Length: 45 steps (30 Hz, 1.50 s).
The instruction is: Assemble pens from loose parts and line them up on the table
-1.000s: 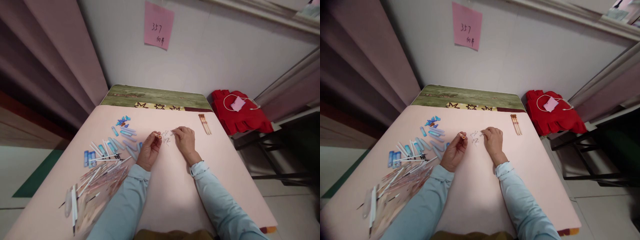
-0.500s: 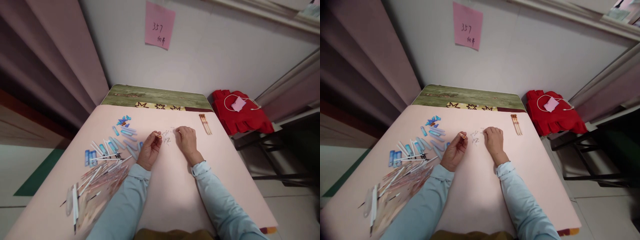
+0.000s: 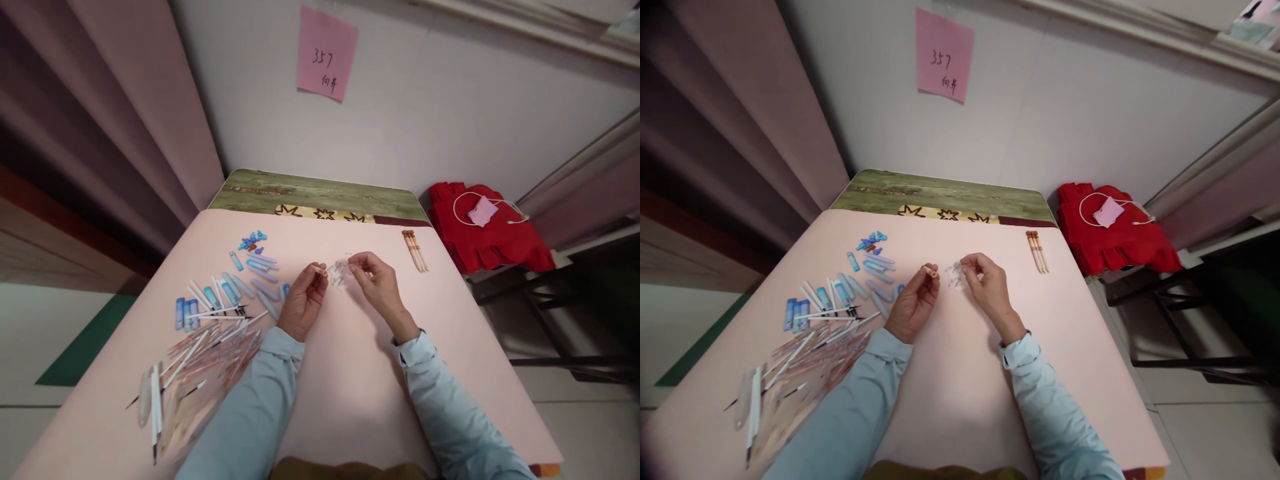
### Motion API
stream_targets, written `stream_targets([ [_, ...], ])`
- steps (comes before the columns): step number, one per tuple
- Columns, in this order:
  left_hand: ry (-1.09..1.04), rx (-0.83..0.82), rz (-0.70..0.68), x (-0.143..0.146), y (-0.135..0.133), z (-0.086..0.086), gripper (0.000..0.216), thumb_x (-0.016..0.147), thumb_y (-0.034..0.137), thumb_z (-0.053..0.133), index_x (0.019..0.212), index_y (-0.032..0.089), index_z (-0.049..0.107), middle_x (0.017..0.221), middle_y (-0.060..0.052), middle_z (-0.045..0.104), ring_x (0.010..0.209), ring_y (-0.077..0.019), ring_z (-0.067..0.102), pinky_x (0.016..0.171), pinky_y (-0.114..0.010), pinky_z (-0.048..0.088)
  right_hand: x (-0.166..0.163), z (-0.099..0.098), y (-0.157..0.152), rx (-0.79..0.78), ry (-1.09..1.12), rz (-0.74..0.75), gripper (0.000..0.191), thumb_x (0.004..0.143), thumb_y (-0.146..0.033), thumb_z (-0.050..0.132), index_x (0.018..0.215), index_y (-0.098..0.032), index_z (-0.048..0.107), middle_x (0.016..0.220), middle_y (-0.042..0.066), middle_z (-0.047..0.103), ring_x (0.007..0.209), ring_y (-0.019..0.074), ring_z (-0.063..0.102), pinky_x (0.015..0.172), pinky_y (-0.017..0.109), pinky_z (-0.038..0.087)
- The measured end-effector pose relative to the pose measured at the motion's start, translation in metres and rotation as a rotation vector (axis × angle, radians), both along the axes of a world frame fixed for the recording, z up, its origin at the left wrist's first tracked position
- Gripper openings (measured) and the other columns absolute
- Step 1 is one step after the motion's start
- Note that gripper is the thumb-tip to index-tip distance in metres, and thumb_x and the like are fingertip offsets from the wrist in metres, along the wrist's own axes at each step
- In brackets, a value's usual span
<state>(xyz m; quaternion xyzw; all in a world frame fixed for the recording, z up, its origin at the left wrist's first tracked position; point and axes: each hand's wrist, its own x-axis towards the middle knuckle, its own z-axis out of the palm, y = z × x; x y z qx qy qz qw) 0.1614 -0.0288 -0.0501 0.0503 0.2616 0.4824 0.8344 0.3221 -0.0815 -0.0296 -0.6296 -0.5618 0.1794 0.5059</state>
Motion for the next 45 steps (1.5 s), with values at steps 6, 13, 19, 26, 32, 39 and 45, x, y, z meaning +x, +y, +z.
stream_targets([
  [6, 0.011, -0.001, 0.003, 0.0, -0.001, 0.002, 0.01, 0.088, 0.004, 0.06, 0.086, 0.009, 0.069, 0.084, -0.006, 0.074, 0.071, -0.0089, 0.07, 0.068, -0.017, 0.06, -0.006, 0.004, -0.001, 0.007, 0.096, 0.032, 0.014, 0.087, -0.032, 0.063, 0.096, -0.021, 0.066, 0.091, 0.005, 0.07, 0.081, 0.0184, 0.064, 0.077, 0.031, 0.051],
  [13, 0.006, 0.004, 0.004, 0.0, -0.001, 0.001, 0.011, 0.089, 0.004, 0.058, 0.088, 0.008, 0.069, 0.085, -0.006, 0.074, 0.071, -0.0089, 0.07, 0.069, -0.017, 0.06, -0.003, -0.002, 0.0, -0.021, 0.158, 0.011, 0.017, 0.087, -0.035, 0.065, 0.097, -0.021, 0.068, 0.086, 0.004, 0.072, 0.079, 0.0187, 0.066, 0.073, 0.03, 0.051],
  [19, 0.03, 0.083, -0.087, -0.003, -0.001, -0.002, 0.013, 0.081, 0.011, 0.07, 0.094, 0.011, 0.068, 0.084, -0.004, 0.071, 0.065, -0.0076, 0.067, 0.052, -0.013, 0.053, -0.004, -0.002, 0.001, -0.072, 0.274, 0.041, 0.023, 0.087, -0.04, 0.064, 0.099, -0.022, 0.072, 0.087, 0.004, 0.072, 0.077, 0.0181, 0.065, 0.073, 0.031, 0.051],
  [26, 0.172, 0.276, -0.22, -0.002, -0.005, 0.002, 0.034, 0.071, 0.019, 0.077, 0.101, 0.014, 0.065, 0.073, 0.0, 0.066, 0.045, -0.0033, 0.051, 0.032, -0.011, 0.024, -0.02, -0.002, 0.003, -0.137, 0.619, 0.118, 0.031, 0.076, -0.047, 0.076, 0.089, -0.02, 0.068, 0.076, 0.002, 0.07, 0.066, 0.0153, 0.062, 0.065, 0.029, 0.051],
  [32, 0.287, 0.352, -0.221, 0.004, -0.011, 0.002, 0.027, 0.07, 0.025, 0.08, 0.089, 0.015, 0.064, 0.065, 0.003, 0.061, 0.042, -0.0021, 0.046, 0.033, -0.011, 0.021, -0.028, -0.001, 0.002, -0.178, 0.688, 0.123, 0.035, 0.075, -0.052, 0.076, 0.084, -0.019, 0.067, 0.071, 0.002, 0.069, 0.063, 0.0133, 0.059, 0.062, 0.027, 0.048],
  [39, 0.394, 0.389, -0.165, 0.006, -0.012, 0.003, 0.028, 0.069, 0.031, 0.082, 0.082, 0.014, 0.065, 0.065, 0.003, 0.061, 0.043, -0.0017, 0.044, 0.034, -0.011, 0.024, -0.028, -0.001, 0.003, -0.197, 0.685, 0.122, 0.036, 0.073, -0.052, 0.078, 0.081, -0.018, 0.068, 0.069, 0.001, 0.067, 0.059, 0.0121, 0.056, 0.059, 0.026, 0.047],
  [45, 0.393, 0.398, -0.132, 0.007, -0.01, -0.001, 0.026, 0.069, 0.031, 0.082, 0.082, 0.015, 0.066, 0.06, 0.005, 0.055, 0.044, -0.0021, 0.042, 0.036, -0.011, 0.024, -0.022, -0.003, 0.001, -0.221, 0.589, 0.113, 0.037, 0.079, -0.055, 0.072, 0.083, -0.018, 0.069, 0.07, 0.002, 0.067, 0.058, 0.0121, 0.054, 0.056, 0.025, 0.045],
])
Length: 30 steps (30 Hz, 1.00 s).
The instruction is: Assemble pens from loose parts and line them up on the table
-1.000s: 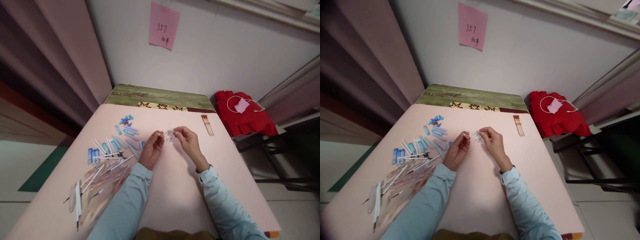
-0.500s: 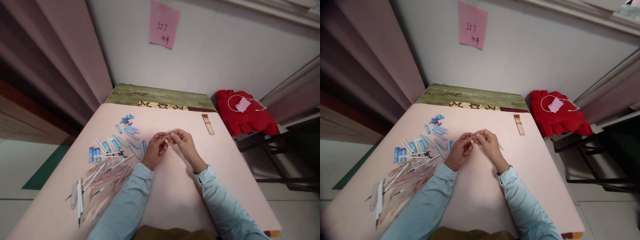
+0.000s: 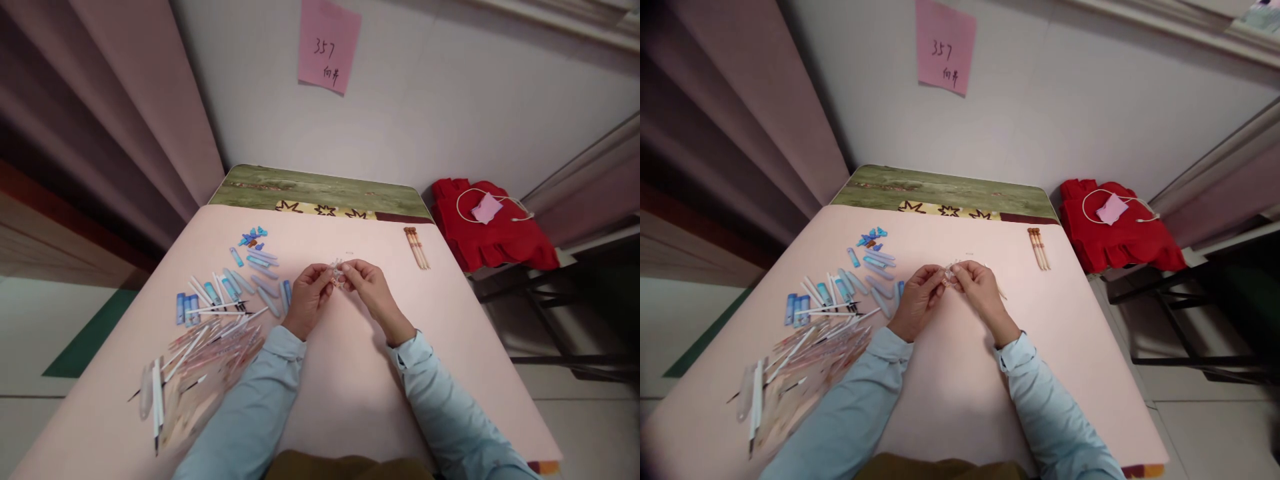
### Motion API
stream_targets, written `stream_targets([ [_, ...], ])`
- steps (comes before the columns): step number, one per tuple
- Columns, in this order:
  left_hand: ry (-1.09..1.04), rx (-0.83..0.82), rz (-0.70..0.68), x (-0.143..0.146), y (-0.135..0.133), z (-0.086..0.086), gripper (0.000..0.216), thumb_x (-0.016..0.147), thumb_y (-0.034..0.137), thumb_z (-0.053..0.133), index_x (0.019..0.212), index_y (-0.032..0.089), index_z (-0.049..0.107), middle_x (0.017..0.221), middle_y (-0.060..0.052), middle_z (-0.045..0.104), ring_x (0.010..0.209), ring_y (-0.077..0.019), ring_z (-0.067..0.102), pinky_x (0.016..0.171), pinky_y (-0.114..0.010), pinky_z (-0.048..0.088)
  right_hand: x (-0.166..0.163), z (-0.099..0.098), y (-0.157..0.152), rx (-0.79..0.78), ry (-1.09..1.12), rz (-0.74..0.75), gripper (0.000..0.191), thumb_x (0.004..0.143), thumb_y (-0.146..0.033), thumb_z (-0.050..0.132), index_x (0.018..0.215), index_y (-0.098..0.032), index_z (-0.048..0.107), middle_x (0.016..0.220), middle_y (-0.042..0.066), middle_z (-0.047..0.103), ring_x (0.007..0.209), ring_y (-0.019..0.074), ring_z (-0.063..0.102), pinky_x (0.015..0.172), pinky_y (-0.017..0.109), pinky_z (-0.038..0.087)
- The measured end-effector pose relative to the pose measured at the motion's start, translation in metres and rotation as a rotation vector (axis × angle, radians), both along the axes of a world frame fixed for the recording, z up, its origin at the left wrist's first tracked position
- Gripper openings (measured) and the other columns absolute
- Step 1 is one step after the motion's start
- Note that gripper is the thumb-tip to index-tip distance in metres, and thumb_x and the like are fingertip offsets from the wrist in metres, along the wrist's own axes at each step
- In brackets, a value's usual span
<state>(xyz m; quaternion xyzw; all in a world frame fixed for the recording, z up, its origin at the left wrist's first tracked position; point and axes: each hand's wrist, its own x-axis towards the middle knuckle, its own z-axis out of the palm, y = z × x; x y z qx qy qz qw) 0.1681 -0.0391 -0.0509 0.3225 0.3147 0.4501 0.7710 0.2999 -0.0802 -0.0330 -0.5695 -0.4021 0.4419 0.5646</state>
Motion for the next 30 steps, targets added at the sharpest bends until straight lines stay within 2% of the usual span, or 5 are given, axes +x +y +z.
stream_targets([
  [12, 0.056, 0.009, 0.012, 0.0, 0.001, -0.002, 0.025, 0.069, 0.031, 0.083, 0.081, 0.015, 0.068, 0.061, 0.004, 0.057, 0.048, -0.0032, 0.045, 0.041, -0.013, 0.029, 0.003, -0.002, 0.0, -0.017, -0.019, 0.034, 0.034, 0.073, -0.051, 0.078, 0.078, -0.018, 0.07, 0.068, 0.002, 0.068, 0.057, 0.0126, 0.054, 0.054, 0.025, 0.043],
  [17, 0.079, 0.071, -0.015, 0.0, -0.001, -0.004, 0.023, 0.069, 0.028, 0.082, 0.08, 0.016, 0.067, 0.066, 0.003, 0.06, 0.053, -0.0047, 0.05, 0.048, -0.015, 0.036, 0.005, -0.005, -0.002, 0.025, -0.286, 0.008, 0.024, 0.082, -0.043, 0.069, 0.078, -0.02, 0.068, 0.067, 0.001, 0.065, 0.055, 0.0127, 0.052, 0.052, 0.025, 0.04],
  [22, 0.093, 0.073, -0.068, -0.001, 0.0, -0.005, 0.024, 0.073, 0.033, 0.079, 0.078, 0.015, 0.064, 0.067, 0.002, 0.061, 0.052, -0.0045, 0.047, 0.045, -0.015, 0.031, 0.002, 0.004, -0.005, 0.21, -0.701, -0.033, 0.009, 0.084, -0.027, 0.062, 0.08, -0.02, 0.066, 0.067, -0.001, 0.063, 0.061, 0.0132, 0.054, 0.06, 0.025, 0.043],
  [26, 0.124, 0.054, -0.082, -0.003, 0.0, -0.004, 0.027, 0.073, 0.036, 0.078, 0.08, 0.015, 0.062, 0.066, 0.002, 0.061, 0.05, -0.0045, 0.046, 0.043, -0.016, 0.027, 0.005, 0.006, -0.006, 0.201, -0.677, -0.13, 0.011, 0.086, -0.029, 0.058, 0.084, -0.02, 0.064, 0.072, 0.0, 0.064, 0.06, 0.0131, 0.055, 0.059, 0.024, 0.043],
  [30, 0.201, 0.09, -0.055, -0.003, 0.0, -0.004, 0.024, 0.073, 0.034, 0.077, 0.081, 0.016, 0.064, 0.065, 0.002, 0.061, 0.051, -0.0053, 0.048, 0.047, -0.016, 0.033, 0.02, 0.003, -0.005, 0.08, -0.678, -0.215, 0.016, 0.086, -0.033, 0.059, 0.081, -0.02, 0.065, 0.067, -0.001, 0.064, 0.057, 0.013, 0.053, 0.057, 0.024, 0.04],
])
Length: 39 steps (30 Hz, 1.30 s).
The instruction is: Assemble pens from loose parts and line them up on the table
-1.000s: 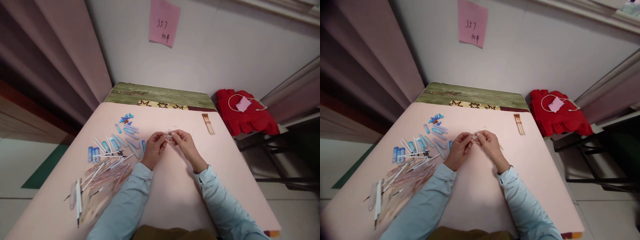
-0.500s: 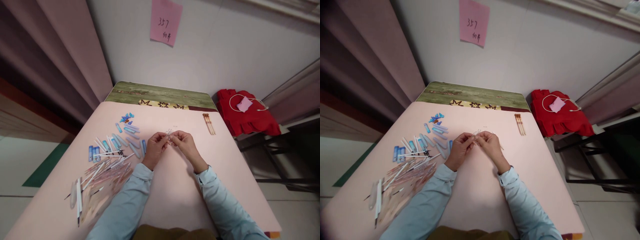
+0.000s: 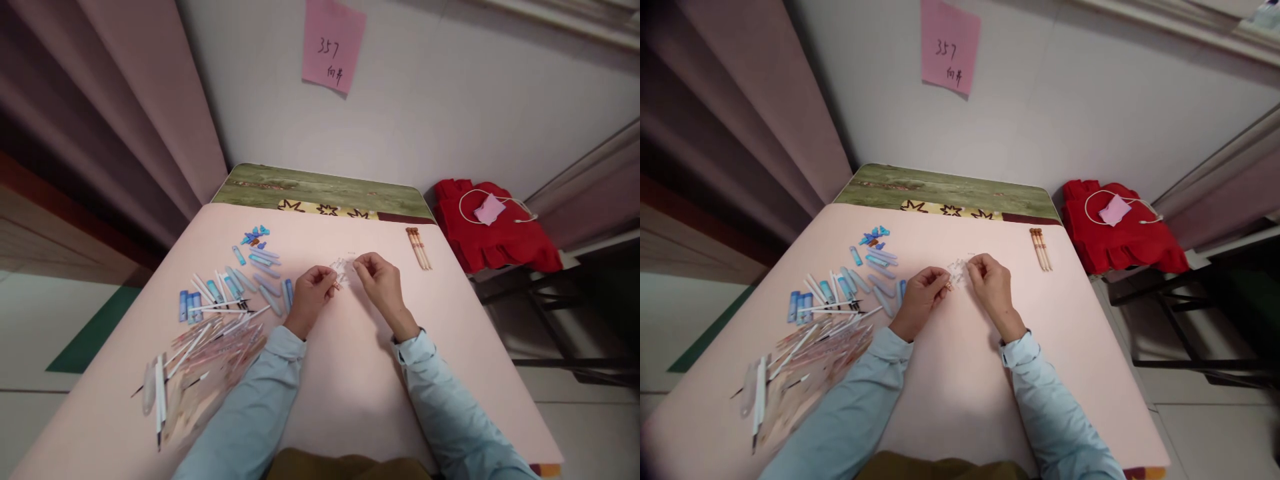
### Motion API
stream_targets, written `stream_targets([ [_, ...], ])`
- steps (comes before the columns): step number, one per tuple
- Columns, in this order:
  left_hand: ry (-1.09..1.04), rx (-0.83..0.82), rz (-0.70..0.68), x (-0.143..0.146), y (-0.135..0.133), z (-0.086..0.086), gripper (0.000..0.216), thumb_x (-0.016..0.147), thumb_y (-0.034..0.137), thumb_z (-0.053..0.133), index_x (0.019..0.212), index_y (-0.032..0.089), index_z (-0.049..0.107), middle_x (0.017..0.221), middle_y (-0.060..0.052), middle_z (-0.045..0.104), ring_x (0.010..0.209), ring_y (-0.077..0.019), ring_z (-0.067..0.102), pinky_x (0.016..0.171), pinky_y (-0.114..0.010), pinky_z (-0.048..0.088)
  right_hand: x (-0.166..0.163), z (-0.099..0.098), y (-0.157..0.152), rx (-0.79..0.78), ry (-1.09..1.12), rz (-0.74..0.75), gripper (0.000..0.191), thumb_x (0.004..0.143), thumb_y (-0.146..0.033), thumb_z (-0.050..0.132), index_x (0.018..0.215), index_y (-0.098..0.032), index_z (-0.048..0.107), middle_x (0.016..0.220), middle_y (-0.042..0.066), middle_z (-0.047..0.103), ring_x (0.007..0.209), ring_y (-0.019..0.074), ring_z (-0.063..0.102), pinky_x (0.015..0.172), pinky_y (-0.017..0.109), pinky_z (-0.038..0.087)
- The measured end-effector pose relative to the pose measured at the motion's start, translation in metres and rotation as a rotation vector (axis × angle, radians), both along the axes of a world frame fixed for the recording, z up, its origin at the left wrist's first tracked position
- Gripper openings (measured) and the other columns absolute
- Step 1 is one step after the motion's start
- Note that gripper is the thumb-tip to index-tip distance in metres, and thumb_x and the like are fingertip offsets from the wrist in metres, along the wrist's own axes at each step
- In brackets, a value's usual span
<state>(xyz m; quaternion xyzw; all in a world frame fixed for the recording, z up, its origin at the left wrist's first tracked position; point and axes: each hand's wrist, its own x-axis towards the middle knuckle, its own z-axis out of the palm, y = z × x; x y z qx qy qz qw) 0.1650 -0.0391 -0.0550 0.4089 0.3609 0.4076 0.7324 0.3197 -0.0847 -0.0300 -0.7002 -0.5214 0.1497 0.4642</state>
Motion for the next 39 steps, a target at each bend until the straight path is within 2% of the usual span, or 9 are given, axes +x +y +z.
stream_targets([
  [6, 0.094, 0.113, 0.012, 0.003, 0.001, -0.011, 0.021, 0.077, 0.034, 0.072, 0.084, 0.016, 0.065, 0.065, 0.002, 0.063, 0.052, -0.0077, 0.051, 0.051, -0.019, 0.038, 0.017, -0.01, 0.003, -0.155, -0.116, -0.024, 0.017, 0.082, -0.03, 0.059, 0.078, -0.021, 0.072, 0.066, -0.001, 0.067, 0.06, 0.0151, 0.056, 0.062, 0.026, 0.04],
  [13, 0.135, 0.157, 0.009, 0.003, 0.001, -0.016, 0.021, 0.076, 0.034, 0.074, 0.077, 0.016, 0.063, 0.063, 0.001, 0.062, 0.052, -0.0075, 0.051, 0.05, -0.019, 0.037, 0.016, -0.016, 0.004, -0.155, -0.038, -0.009, 0.017, 0.082, -0.033, 0.061, 0.083, -0.023, 0.074, 0.072, 0.0, 0.071, 0.065, 0.0169, 0.061, 0.066, 0.028, 0.045],
  [16, 0.094, 0.1, 0.045, 0.003, 0.001, -0.012, 0.022, 0.073, 0.033, 0.076, 0.076, 0.015, 0.064, 0.061, 0.002, 0.061, 0.049, -0.0067, 0.049, 0.047, -0.019, 0.034, 0.018, -0.016, 0.005, -0.088, 0.145, -0.029, 0.021, 0.077, -0.037, 0.069, 0.091, -0.021, 0.071, 0.072, 0.0, 0.07, 0.063, 0.0162, 0.061, 0.064, 0.028, 0.047],
  [19, -0.047, -0.018, 0.104, 0.001, 0.004, -0.008, 0.021, 0.073, 0.032, 0.076, 0.079, 0.014, 0.066, 0.063, 0.0, 0.063, 0.049, -0.0057, 0.048, 0.043, -0.017, 0.03, 0.017, -0.013, 0.007, -0.027, 0.423, 0.004, 0.026, 0.07, -0.04, 0.078, 0.084, -0.02, 0.068, 0.073, 0.001, 0.069, 0.063, 0.0155, 0.062, 0.063, 0.028, 0.051],
  [23, -0.282, -0.189, 0.122, -0.003, 0.008, -0.003, 0.023, 0.066, 0.019, 0.078, 0.086, 0.012, 0.069, 0.069, -0.002, 0.064, 0.055, -0.0057, 0.053, 0.045, -0.015, 0.033, 0.01, -0.001, 0.006, -0.012, 0.731, 0.093, 0.032, 0.064, -0.041, 0.085, 0.08, -0.019, 0.068, 0.075, 0.001, 0.07, 0.071, 0.0154, 0.066, 0.073, 0.031, 0.056],
  [26, -0.357, -0.253, 0.126, -0.004, 0.009, 0.0, 0.023, 0.066, 0.013, 0.077, 0.088, 0.01, 0.069, 0.07, -0.003, 0.065, 0.056, -0.0053, 0.054, 0.044, -0.013, 0.034, 0.0, 0.009, 0.003, -0.033, 0.833, 0.152, 0.034, 0.062, -0.041, 0.088, 0.082, -0.019, 0.07, 0.081, 0.002, 0.072, 0.075, 0.0157, 0.068, 0.077, 0.032, 0.057],
  [32, -0.457, -0.351, 0.138, -0.004, 0.007, 0.006, 0.028, 0.077, 0.006, 0.069, 0.104, 0.012, 0.065, 0.074, -0.004, 0.065, 0.059, -0.0061, 0.057, 0.045, -0.01, 0.038, -0.017, 0.016, -0.003, -0.047, 0.695, 0.287, 0.028, 0.069, -0.04, 0.084, 0.085, -0.018, 0.073, 0.071, 0.001, 0.069, 0.064, 0.014, 0.063, 0.065, 0.028, 0.054],
  [36, -0.58, -0.506, 0.133, -0.006, 0.007, 0.012, 0.015, 0.088, 0.003, 0.055, 0.099, 0.008, 0.062, 0.077, -0.004, 0.06, 0.059, -0.0036, 0.055, 0.045, -0.007, 0.041, -0.023, 0.015, -0.005, 0.019, 0.534, 0.249, 0.027, 0.073, -0.037, 0.081, 0.091, -0.02, 0.072, 0.082, 0.003, 0.072, 0.072, 0.0154, 0.065, 0.068, 0.028, 0.054],
  [39, -0.723, -0.642, 0.092, -0.009, 0.006, 0.019, 0.019, 0.096, 0.006, 0.042, 0.1, 0.008, 0.061, 0.081, -0.004, 0.057, 0.059, -0.0015, 0.055, 0.046, -0.005, 0.042, -0.026, 0.019, -0.008, 0.08, 0.428, 0.204, 0.023, 0.076, -0.036, 0.079, 0.091, -0.02, 0.071, 0.085, 0.004, 0.073, 0.072, 0.0156, 0.066, 0.069, 0.027, 0.054],
])
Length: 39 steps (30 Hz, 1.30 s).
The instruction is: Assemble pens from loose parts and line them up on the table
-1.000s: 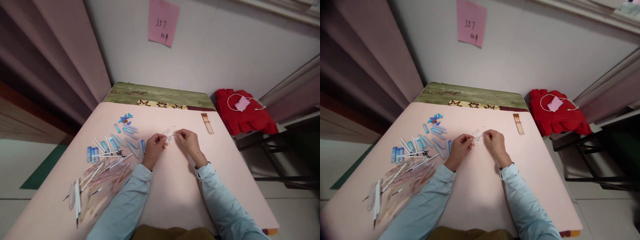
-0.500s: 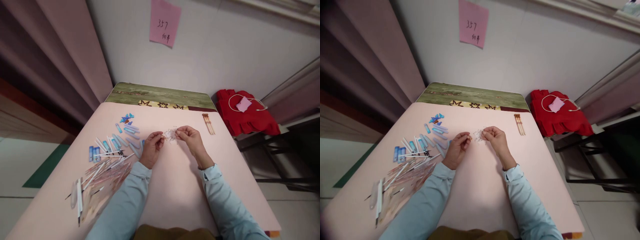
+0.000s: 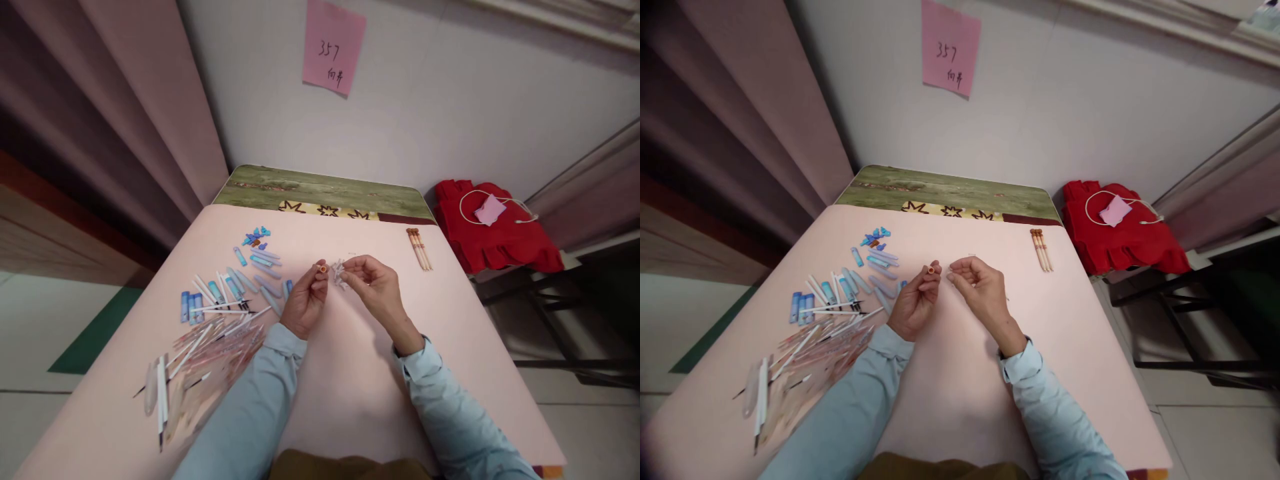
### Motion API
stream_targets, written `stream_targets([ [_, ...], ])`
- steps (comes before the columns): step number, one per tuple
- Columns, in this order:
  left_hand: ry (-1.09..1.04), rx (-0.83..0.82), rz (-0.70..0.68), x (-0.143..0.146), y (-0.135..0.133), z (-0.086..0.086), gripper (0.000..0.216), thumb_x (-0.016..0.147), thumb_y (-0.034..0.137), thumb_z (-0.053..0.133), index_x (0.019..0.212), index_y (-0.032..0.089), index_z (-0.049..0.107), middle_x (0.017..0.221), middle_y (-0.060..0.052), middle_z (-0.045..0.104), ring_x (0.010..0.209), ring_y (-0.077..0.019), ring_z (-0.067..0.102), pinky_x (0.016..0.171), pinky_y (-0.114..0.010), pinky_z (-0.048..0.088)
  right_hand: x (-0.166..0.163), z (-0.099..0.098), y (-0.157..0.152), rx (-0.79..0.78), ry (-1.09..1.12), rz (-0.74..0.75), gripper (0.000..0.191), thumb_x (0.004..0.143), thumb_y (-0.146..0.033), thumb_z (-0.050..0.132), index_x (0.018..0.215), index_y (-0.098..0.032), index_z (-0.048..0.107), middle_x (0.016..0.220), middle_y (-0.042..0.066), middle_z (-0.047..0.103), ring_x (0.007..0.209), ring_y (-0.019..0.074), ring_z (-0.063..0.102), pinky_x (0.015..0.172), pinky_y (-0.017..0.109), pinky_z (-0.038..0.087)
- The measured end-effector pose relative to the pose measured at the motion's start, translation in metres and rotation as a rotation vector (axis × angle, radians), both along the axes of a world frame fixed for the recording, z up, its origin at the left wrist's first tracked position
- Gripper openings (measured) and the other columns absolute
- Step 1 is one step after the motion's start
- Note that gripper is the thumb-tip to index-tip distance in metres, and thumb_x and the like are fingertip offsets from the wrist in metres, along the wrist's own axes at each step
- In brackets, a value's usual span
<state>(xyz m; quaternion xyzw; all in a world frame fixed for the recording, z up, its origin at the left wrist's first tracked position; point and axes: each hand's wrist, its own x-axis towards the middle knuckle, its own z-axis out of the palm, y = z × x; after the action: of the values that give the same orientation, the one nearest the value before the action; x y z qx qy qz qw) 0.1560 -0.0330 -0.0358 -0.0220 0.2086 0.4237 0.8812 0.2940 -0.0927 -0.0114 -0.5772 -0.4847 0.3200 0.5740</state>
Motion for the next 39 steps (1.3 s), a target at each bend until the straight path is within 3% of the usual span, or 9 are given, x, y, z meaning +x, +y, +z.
stream_targets([
  [7, -0.06, -0.008, -0.002, -0.004, -0.003, 0.005, 0.025, 0.101, 0.013, 0.035, 0.104, 0.013, 0.061, 0.082, -0.004, 0.054, 0.056, -0.0026, 0.052, 0.044, -0.006, 0.044, -0.006, 0.016, -0.008, 0.103, -0.209, -0.058, 0.013, 0.084, -0.034, 0.072, 0.086, -0.022, 0.072, 0.079, 0.002, 0.072, 0.067, 0.0153, 0.065, 0.065, 0.027, 0.054],
  [16, -0.023, 0.03, -0.067, -0.003, -0.006, -0.004, 0.02, 0.1, 0.02, 0.048, 0.09, 0.012, 0.064, 0.077, -0.002, 0.057, 0.052, 0.0002, 0.05, 0.042, -0.002, 0.041, -0.018, 0.027, -0.013, 0.319, -0.461, -0.058, 0.006, 0.087, -0.029, 0.072, 0.084, -0.024, 0.072, 0.079, 0.002, 0.073, 0.069, 0.0159, 0.066, 0.066, 0.028, 0.054],
  [19, -0.007, 0.054, -0.082, -0.001, -0.007, -0.006, 0.019, 0.098, 0.021, 0.053, 0.085, 0.011, 0.063, 0.075, -0.001, 0.059, 0.053, 0.0006, 0.053, 0.042, -0.001, 0.041, -0.017, 0.027, -0.012, 0.299, -0.469, -0.063, 0.007, 0.088, -0.03, 0.071, 0.083, -0.025, 0.073, 0.079, 0.003, 0.073, 0.069, 0.0163, 0.066, 0.066, 0.029, 0.054],
  [27, 0.192, 0.159, -0.04, 0.001, -0.008, -0.007, 0.004, 0.088, 0.016, 0.067, 0.087, 0.013, 0.064, 0.08, -0.001, 0.071, 0.059, -0.0036, 0.066, 0.054, -0.007, 0.054, -0.011, 0.017, -0.006, 0.1, -0.067, -0.034, 0.014, 0.084, -0.036, 0.072, 0.086, -0.022, 0.069, 0.082, 0.003, 0.073, 0.071, 0.0164, 0.067, 0.068, 0.029, 0.055],
  [34, 0.357, 0.404, 0.063, 0.007, -0.008, -0.009, 0.03, 0.068, 0.021, 0.085, 0.086, 0.016, 0.061, 0.089, -0.005, 0.075, 0.066, -0.0081, 0.07, 0.064, -0.015, 0.058, -0.004, -0.002, 0.005, -0.062, 0.186, 0.005, 0.029, 0.074, -0.043, 0.078, 0.084, -0.02, 0.064, 0.074, 0.001, 0.067, 0.063, 0.0135, 0.062, 0.063, 0.027, 0.053],
  [39, 0.409, 0.446, 0.121, 0.01, -0.009, -0.011, 0.034, 0.065, 0.02, 0.086, 0.086, 0.015, 0.061, 0.088, -0.005, 0.076, 0.067, -0.0098, 0.07, 0.065, -0.019, 0.059, -0.003, -0.011, 0.008, -0.087, 0.226, 0.017, 0.03, 0.072, -0.043, 0.079, 0.082, -0.019, 0.064, 0.072, 0.0, 0.065, 0.063, 0.0127, 0.06, 0.062, 0.026, 0.051],
])
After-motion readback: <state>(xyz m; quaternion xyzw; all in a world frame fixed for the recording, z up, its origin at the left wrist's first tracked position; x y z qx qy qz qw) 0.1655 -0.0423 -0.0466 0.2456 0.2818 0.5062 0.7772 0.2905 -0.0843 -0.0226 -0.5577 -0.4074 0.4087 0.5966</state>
